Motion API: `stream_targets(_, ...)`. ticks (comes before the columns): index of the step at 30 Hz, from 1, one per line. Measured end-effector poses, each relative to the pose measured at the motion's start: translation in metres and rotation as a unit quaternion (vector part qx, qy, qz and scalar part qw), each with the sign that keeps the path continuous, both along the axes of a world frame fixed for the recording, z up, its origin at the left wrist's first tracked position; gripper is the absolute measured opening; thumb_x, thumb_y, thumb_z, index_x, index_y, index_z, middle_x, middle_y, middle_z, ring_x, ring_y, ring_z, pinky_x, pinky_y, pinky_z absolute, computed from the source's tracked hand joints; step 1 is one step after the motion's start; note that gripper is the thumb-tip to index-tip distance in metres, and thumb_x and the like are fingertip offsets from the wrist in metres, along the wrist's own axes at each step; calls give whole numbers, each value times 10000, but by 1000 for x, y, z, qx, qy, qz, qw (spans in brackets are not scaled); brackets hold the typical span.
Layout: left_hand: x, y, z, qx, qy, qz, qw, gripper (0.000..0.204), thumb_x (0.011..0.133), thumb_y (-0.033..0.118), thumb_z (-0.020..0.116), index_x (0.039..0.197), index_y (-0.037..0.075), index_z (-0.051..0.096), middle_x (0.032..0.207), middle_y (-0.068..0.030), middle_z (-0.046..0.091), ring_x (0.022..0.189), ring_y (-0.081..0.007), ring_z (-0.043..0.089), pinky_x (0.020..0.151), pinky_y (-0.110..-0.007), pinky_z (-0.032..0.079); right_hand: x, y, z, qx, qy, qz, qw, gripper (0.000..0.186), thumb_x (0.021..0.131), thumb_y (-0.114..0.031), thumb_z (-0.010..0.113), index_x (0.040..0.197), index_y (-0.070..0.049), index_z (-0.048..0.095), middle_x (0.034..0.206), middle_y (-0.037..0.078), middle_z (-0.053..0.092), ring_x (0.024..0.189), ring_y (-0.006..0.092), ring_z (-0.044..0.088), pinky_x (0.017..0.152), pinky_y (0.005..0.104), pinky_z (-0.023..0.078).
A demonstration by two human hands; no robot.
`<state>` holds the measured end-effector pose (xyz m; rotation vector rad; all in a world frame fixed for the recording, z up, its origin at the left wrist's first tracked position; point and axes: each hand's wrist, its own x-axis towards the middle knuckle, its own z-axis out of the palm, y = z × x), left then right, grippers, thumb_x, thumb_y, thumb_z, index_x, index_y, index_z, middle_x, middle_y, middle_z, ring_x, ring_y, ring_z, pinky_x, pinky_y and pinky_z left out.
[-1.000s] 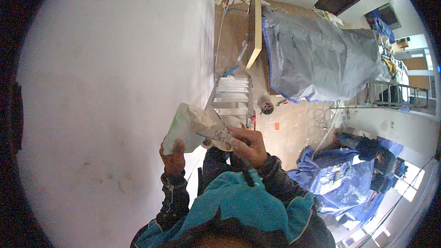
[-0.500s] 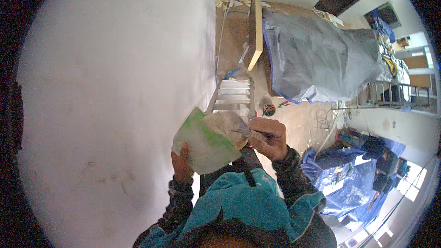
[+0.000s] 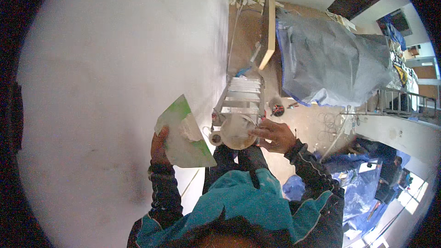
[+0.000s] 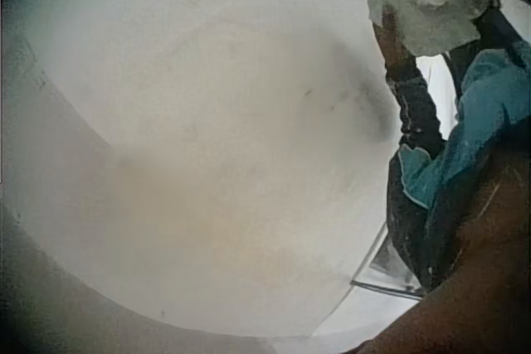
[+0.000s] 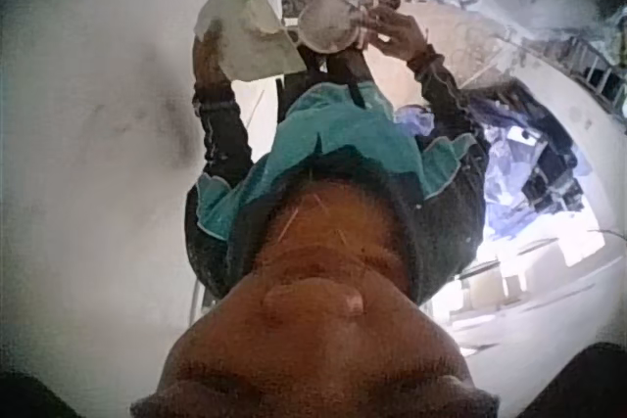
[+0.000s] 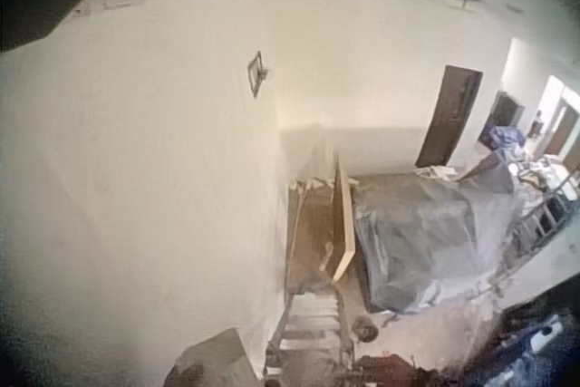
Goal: The person applies joint tape along a wall seam by hand, scoops plaster from a bowl onto a flexible spreader, and then applies and smooths the plaster onto the wall and corner using the spreader.
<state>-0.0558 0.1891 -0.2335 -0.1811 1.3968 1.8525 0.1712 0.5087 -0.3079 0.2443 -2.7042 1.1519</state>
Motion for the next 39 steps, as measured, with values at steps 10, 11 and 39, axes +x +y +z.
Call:
stream_targets(10, 19, 13, -36, 36, -76, 174, 981, 475, 959, 284, 579, 1325, -13, 524, 1216, -142, 643, 1102, -293, 647, 1005, -443, 521, -71, -78, -260, 125, -307, 10, 944, 491, 805, -227, 713, 1279, -131, 624, 1074, 115, 639, 948, 261, 648, 778, 381, 533)
stream_targets(11, 21, 11, -34, 40, -67, 186, 979, 475, 959, 284, 579, 1325, -13, 524, 1216, -142, 643, 1102, -293, 647, 1005, -443, 521, -75, -84, -262, 124, -323, 26, 938, 499, 812, -239, 711, 1287, -124, 613, 1089, 118, 634, 965, 262, 643, 794, 382, 529)
stream_targets(39, -81, 36, 296, -528, 807, -57, 258, 270, 893, 197, 697, 1151, 121, 715, 1035, -81, 727, 951, -256, 669, 922, -433, 510, -243, -112, 99, -801, 149, -36, 579, 560, 965, -60, 651, 1463, -34, 395, 1411, 98, 494, 1245, 237, 535, 1068, 433, 486)
